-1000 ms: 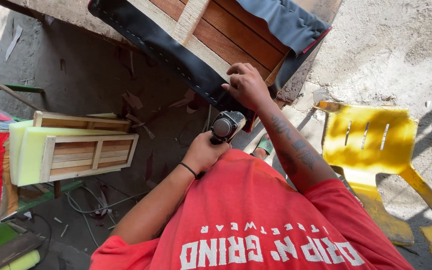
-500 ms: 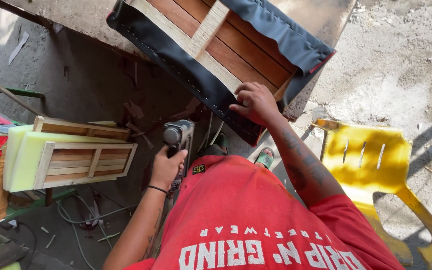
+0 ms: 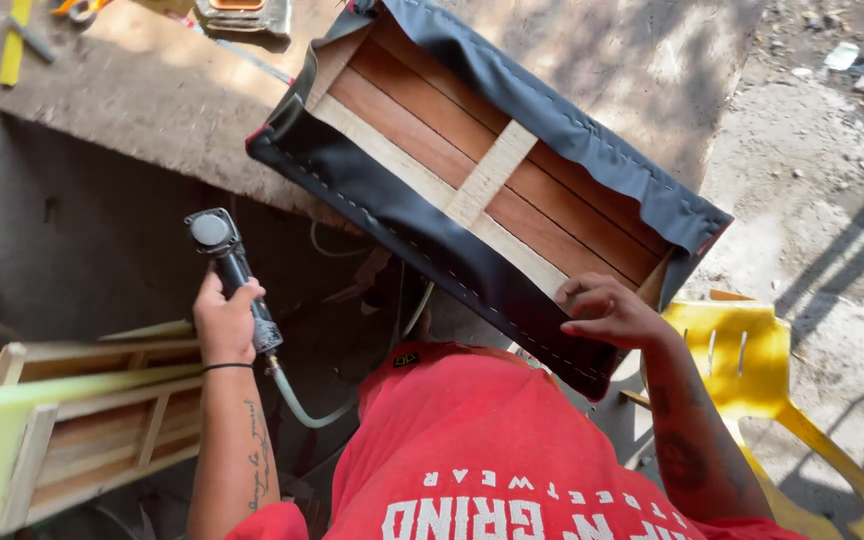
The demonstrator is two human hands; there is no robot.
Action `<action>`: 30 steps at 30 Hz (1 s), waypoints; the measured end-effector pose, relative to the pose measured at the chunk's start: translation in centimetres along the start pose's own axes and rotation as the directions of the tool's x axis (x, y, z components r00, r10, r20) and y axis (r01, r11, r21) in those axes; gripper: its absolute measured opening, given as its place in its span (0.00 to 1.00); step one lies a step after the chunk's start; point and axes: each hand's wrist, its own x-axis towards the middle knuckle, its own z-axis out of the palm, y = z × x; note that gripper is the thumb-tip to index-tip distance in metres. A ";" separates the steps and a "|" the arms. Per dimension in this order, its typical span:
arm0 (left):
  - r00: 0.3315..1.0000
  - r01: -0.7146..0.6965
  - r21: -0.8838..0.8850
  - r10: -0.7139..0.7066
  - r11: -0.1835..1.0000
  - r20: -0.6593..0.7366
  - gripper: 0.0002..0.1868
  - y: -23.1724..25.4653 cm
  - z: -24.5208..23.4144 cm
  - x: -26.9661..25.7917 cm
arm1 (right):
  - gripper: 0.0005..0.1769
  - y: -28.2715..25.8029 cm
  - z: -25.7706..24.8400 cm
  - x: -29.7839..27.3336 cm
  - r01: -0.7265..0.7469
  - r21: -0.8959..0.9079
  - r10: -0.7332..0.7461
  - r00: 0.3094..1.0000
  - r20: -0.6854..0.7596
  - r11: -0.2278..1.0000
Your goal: Attaching a leather cover to a wooden furniture frame using a pneumatic stapler and trimming excess material with scissors
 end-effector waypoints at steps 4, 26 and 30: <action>0.982 -0.187 0.285 0.179 0.940 0.054 0.34 4.7 0.6 9.5 | 0.08 -2.5 0.1 -0.8 -0.198 0.152 0.215 0.971 -0.107 0.968; 0.588 -0.479 0.411 -0.065 0.776 0.807 0.40 16.4 15.8 21.1 | 0.42 -5.6 17.0 -2.2 0.653 0.618 0.853 -0.083 -0.515 0.437; 0.567 -0.275 0.373 -0.163 0.886 0.807 0.37 16.4 16.1 20.0 | 0.41 -6.4 12.4 -2.2 0.649 0.590 0.814 -0.079 -0.575 0.480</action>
